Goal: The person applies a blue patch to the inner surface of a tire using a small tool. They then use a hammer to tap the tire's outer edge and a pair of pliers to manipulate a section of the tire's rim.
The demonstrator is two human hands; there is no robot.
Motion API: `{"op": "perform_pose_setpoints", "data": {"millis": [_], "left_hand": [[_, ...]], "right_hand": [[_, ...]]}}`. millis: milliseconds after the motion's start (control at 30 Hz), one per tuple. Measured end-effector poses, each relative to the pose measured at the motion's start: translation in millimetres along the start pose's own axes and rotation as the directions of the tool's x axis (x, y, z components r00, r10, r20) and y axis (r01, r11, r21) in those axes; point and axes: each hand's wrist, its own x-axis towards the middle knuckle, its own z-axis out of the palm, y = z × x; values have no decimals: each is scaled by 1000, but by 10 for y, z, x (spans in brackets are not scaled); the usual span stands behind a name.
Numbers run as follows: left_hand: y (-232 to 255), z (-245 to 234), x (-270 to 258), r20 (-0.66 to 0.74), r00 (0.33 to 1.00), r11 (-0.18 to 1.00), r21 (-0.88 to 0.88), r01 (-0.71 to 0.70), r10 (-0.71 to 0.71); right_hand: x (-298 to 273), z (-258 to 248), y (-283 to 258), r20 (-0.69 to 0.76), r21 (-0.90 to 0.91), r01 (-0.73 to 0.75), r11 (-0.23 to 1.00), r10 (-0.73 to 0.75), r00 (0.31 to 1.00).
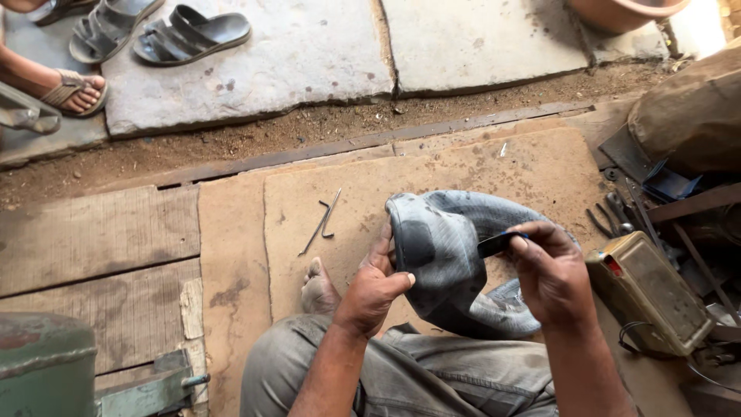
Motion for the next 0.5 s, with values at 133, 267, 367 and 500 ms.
{"op": "perform_pose_setpoints", "data": {"millis": [133,267,367,500], "left_hand": [[14,28,-6,34,999,1000,2,-13,12],[66,63,48,-20,998,996,52,68,-67],[79,95,111,-18,997,997,26,79,-79],[73,121,141,9,999,999,8,39,-39]], "right_hand": [[210,26,-41,58,39,-79,996,77,995],[387,77,21,92,44,-110,993,106,990],[477,108,57,137,52,-141,989,133,982],[574,80,64,155,62,-171,983,159,975]]}}
